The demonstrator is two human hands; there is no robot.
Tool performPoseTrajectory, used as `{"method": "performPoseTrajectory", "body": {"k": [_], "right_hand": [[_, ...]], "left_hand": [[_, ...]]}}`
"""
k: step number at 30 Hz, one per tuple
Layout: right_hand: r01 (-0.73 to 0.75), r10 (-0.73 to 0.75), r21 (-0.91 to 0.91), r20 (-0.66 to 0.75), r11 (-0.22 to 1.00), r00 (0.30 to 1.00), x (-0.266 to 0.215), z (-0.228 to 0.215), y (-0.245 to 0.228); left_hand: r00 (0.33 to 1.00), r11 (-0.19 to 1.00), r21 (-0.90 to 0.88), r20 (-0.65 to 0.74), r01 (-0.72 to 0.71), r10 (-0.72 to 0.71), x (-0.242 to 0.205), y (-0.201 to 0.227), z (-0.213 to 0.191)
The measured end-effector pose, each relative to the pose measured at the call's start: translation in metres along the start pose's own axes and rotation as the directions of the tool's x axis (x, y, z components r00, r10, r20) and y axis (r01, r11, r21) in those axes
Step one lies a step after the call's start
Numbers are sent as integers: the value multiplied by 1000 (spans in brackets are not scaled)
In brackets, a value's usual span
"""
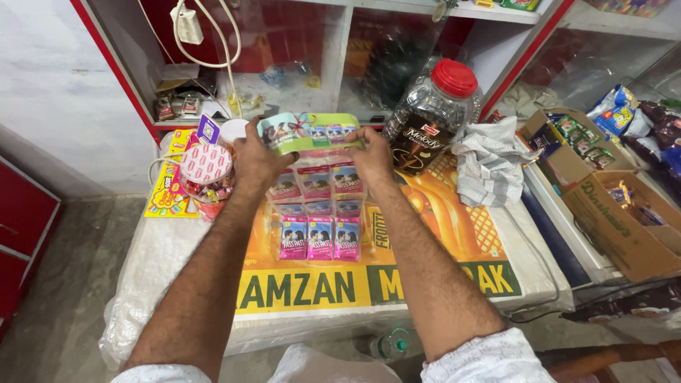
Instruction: The person arranges Mentos candy rolls into a cardboard box on a table, then closes the box and places it on a nearby shelf. They then pick up and inspect a stack of Pass Pass candy packets.
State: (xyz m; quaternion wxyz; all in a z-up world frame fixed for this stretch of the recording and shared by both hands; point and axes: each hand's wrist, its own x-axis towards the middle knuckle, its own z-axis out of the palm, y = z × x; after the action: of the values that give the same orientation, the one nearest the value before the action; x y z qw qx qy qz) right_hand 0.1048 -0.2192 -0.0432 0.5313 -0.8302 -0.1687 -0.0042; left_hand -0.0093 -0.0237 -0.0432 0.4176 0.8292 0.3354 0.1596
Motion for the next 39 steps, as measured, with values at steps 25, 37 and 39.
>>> {"method": "performPoseTrajectory", "body": {"k": [25, 37, 39], "right_hand": [[442, -379, -137, 332, 886, 864, -49, 15, -52], [604, -448, -201, 503, 771, 739, -55, 17, -53], [617, -477, -202, 472, 760, 742, -54, 20, -48]], "left_hand": [[940, 514, -856, 214, 50, 264, 10, -20, 23], [943, 486, -874, 180, 22, 282, 11, -46, 34], [948, 509, -860, 189, 33, 258, 10, -45, 35]]}}
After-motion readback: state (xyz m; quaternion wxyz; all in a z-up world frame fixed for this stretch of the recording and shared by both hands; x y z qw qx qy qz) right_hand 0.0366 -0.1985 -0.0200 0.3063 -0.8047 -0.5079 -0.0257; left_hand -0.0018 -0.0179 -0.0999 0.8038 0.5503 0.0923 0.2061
